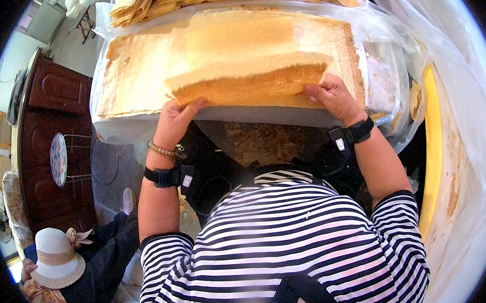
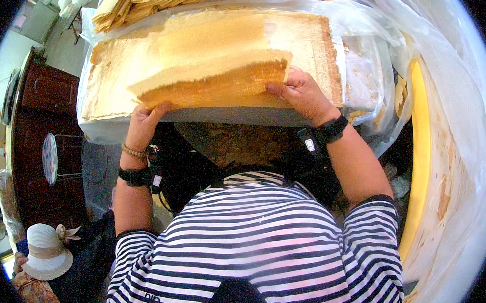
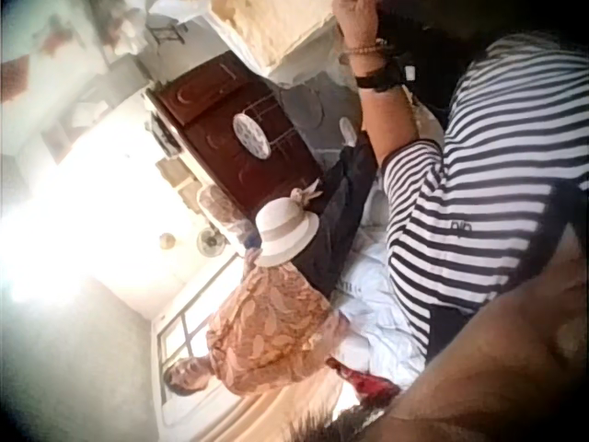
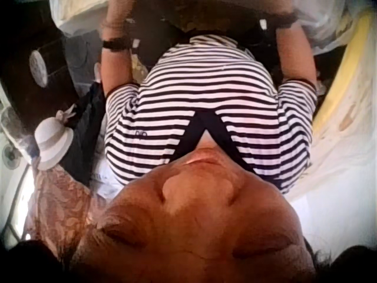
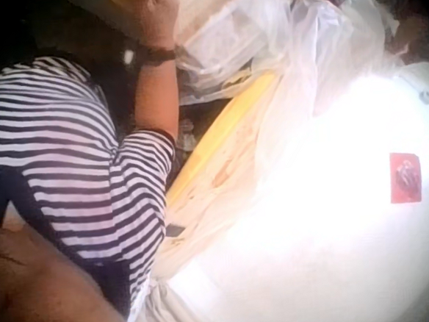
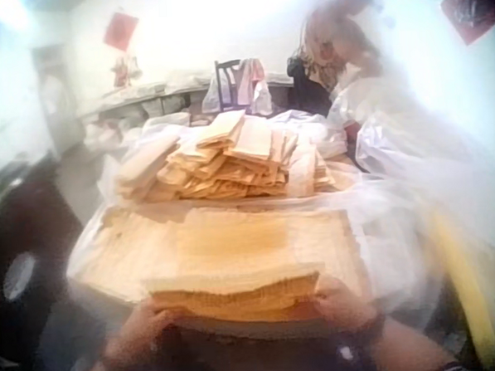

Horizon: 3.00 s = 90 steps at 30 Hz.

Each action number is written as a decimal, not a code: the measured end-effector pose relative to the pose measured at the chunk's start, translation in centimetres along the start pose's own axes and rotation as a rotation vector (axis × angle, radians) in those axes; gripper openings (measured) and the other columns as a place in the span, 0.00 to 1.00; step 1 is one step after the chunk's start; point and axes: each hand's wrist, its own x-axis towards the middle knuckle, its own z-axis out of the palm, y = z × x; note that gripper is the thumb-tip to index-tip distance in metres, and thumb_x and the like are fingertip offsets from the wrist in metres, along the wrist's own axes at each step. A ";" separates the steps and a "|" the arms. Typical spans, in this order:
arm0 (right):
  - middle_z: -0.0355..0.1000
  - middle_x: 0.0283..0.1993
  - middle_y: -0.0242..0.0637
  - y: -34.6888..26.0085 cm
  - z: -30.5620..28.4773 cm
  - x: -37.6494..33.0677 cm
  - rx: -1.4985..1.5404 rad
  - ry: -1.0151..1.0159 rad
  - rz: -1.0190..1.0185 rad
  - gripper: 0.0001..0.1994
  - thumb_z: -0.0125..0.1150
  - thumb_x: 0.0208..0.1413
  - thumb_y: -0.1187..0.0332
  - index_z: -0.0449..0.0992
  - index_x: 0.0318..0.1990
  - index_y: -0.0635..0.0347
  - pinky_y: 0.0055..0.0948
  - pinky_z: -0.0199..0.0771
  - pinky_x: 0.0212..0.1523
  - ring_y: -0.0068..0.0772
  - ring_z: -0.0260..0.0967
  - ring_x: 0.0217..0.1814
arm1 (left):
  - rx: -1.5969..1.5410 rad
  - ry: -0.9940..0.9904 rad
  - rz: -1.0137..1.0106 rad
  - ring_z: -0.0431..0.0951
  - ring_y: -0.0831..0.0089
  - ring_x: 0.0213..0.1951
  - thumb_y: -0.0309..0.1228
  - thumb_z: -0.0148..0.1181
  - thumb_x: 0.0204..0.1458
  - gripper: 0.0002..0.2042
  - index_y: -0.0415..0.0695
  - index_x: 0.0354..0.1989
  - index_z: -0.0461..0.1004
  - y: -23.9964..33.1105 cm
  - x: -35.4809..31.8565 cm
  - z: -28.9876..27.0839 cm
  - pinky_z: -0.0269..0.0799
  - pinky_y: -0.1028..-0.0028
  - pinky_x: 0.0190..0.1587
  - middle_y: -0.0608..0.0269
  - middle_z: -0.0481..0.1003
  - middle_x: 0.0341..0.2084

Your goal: Sorting and folding thin yellow sheets, possibly veneer or food wrappers, on a table.

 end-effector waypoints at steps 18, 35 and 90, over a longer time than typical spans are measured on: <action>0.59 0.72 0.36 -3.4 6.2 1.8 -0.908 0.006 -0.446 0.31 0.66 0.53 0.52 0.68 0.65 0.43 0.47 0.47 0.74 0.45 0.50 0.76 | 0.689 0.241 -0.260 0.79 0.45 0.37 0.48 0.60 0.53 0.21 0.38 0.35 0.79 1.5 3.6 2.7 0.74 0.55 0.40 0.42 0.79 0.30; 0.74 0.57 0.41 -2.5 2.6 5.0 -0.769 -0.081 -0.371 0.27 0.62 0.43 0.77 0.75 0.57 0.55 0.39 0.70 0.60 0.46 0.71 0.58 | 1.045 -0.121 0.475 0.71 0.54 0.59 0.24 0.63 0.44 0.27 0.47 0.58 0.72 3.7 4.5 3.6 0.69 0.61 0.60 0.57 0.73 0.57; 0.52 0.76 0.37 0.3 6.1 7.2 -0.858 -0.010 -0.099 0.31 0.49 0.62 0.46 0.62 0.69 0.49 0.56 0.33 0.76 0.48 0.41 0.79 | 1.273 -0.287 0.461 0.60 0.52 0.67 0.53 0.57 0.54 0.31 0.44 0.60 0.69 1.6 7.4 6.0 0.55 0.57 0.68 0.47 0.65 0.63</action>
